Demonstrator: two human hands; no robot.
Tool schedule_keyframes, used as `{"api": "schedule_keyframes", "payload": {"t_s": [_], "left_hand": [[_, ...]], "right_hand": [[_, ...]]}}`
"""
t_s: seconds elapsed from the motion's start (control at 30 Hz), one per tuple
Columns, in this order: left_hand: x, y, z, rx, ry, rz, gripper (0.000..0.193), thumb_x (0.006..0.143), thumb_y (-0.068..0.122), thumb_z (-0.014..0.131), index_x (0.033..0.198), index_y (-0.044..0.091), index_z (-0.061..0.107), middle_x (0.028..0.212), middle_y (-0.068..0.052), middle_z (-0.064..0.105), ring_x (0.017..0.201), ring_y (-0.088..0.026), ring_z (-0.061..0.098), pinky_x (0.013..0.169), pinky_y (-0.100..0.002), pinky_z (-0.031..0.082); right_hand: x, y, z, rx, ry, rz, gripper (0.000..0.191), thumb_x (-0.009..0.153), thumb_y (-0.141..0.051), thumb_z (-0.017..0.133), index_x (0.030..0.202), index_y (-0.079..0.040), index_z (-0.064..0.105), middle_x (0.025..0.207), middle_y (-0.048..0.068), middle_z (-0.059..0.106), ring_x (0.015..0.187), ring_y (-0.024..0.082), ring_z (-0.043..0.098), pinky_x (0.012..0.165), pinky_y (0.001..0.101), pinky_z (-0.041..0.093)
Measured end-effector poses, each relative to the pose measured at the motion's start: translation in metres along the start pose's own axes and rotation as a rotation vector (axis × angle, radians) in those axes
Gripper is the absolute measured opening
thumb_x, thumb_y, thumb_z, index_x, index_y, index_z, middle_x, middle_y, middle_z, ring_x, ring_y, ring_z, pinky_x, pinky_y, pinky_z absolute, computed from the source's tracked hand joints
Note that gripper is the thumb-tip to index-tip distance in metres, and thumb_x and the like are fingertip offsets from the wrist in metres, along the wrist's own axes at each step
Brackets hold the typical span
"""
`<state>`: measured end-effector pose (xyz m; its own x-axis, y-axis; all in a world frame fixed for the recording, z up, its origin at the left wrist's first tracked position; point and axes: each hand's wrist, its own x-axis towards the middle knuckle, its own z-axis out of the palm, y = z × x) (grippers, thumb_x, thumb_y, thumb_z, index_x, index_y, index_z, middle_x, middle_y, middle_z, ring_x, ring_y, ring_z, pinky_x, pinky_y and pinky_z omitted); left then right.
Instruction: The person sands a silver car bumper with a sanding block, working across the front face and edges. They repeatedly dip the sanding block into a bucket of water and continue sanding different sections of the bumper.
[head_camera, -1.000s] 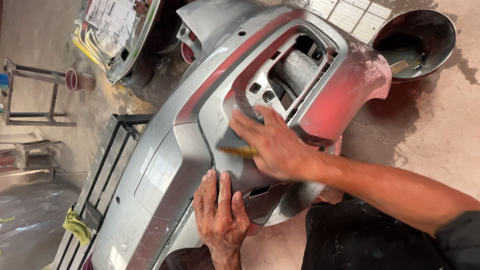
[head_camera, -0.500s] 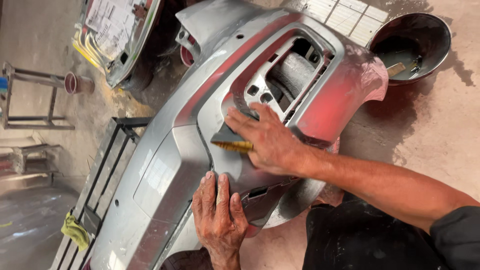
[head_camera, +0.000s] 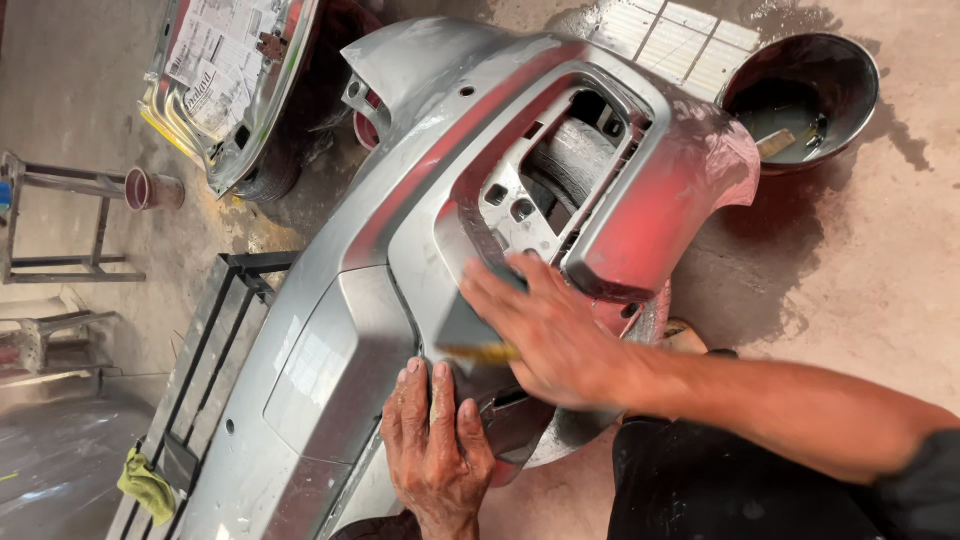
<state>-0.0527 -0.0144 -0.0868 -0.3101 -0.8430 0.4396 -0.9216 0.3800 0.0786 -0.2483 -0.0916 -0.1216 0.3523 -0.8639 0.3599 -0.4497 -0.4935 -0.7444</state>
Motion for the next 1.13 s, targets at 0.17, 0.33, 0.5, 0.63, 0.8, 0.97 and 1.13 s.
{"api": "schedule_keyframes", "payload": {"t_s": [0.17, 0.33, 0.5, 0.63, 0.8, 0.97, 1.13], "left_hand": [[-0.001, 0.000, -0.003, 0.020, -0.028, -0.017, 0.035, 0.100, 0.020, 0.061, 0.128, 0.000, 0.068, 0.135, -0.021, 0.064, 0.123, -0.043, 0.062, 0.105, -0.051, 0.050], [-0.002, 0.002, -0.003, 0.000, -0.025, -0.012, 0.035, 0.098, 0.019, 0.063, 0.127, 0.000, 0.068, 0.135, -0.021, 0.063, 0.123, -0.042, 0.062, 0.104, -0.051, 0.049], [-0.006, -0.001, -0.004, 0.000, -0.035, -0.018, 0.035, 0.097, 0.017, 0.064, 0.127, -0.001, 0.068, 0.135, -0.021, 0.063, 0.123, -0.044, 0.061, 0.105, -0.051, 0.050], [0.003, 0.003, 0.000, -0.001, -0.007, -0.023, 0.034, 0.096, 0.017, 0.065, 0.126, 0.000, 0.069, 0.135, -0.020, 0.063, 0.121, -0.043, 0.061, 0.103, -0.051, 0.050], [-0.002, -0.003, -0.006, 0.008, -0.032, -0.008, 0.035, 0.097, 0.017, 0.064, 0.127, -0.001, 0.068, 0.136, -0.022, 0.062, 0.122, -0.044, 0.061, 0.104, -0.051, 0.050], [-0.002, -0.003, -0.004, -0.001, -0.036, -0.017, 0.034, 0.099, 0.018, 0.062, 0.128, 0.001, 0.068, 0.137, -0.021, 0.062, 0.123, -0.043, 0.061, 0.104, -0.051, 0.050], [-0.014, -0.006, -0.004, 0.036, -0.039, -0.033, 0.037, 0.099, 0.019, 0.063, 0.131, 0.003, 0.068, 0.140, -0.020, 0.062, 0.126, -0.043, 0.060, 0.106, -0.051, 0.050]], "right_hand": [[0.006, -0.006, -0.006, 0.000, -0.020, 0.057, 0.079, 0.070, -0.004, 0.068, 0.147, 0.001, 0.047, 0.156, 0.020, 0.044, 0.131, 0.055, 0.040, 0.113, 0.0579, 0.031], [-0.004, 0.038, 0.034, 0.027, -0.001, 0.042, 0.080, 0.069, -0.002, 0.064, 0.147, 0.004, 0.045, 0.156, 0.024, 0.042, 0.136, 0.051, 0.040, 0.117, 0.0589, 0.030], [-0.016, 0.021, 0.027, -0.016, -0.086, 0.038, 0.083, 0.066, -0.001, 0.062, 0.147, 0.002, 0.045, 0.157, 0.022, 0.044, 0.136, 0.049, 0.040, 0.115, 0.0575, 0.028], [0.032, 0.036, 0.017, -0.069, -0.067, 0.040, 0.080, 0.072, -0.001, 0.064, 0.148, 0.003, 0.042, 0.157, 0.024, 0.042, 0.134, 0.050, 0.042, 0.117, 0.0587, 0.028], [0.004, 0.013, 0.013, -0.090, -0.113, -0.065, 0.088, 0.063, -0.003, 0.065, 0.148, 0.004, 0.042, 0.156, 0.024, 0.041, 0.139, 0.050, 0.040, 0.115, 0.0602, 0.030], [0.039, 0.024, 0.011, -0.059, -0.150, 0.062, 0.080, 0.071, -0.004, 0.068, 0.148, -0.002, 0.044, 0.158, 0.018, 0.042, 0.134, 0.053, 0.036, 0.113, 0.0557, 0.030], [-0.017, 0.007, 0.005, -0.114, -0.168, -0.097, 0.091, 0.065, -0.004, 0.067, 0.151, -0.001, 0.040, 0.164, 0.019, 0.035, 0.145, 0.044, 0.036, 0.123, 0.0576, 0.025]]}}
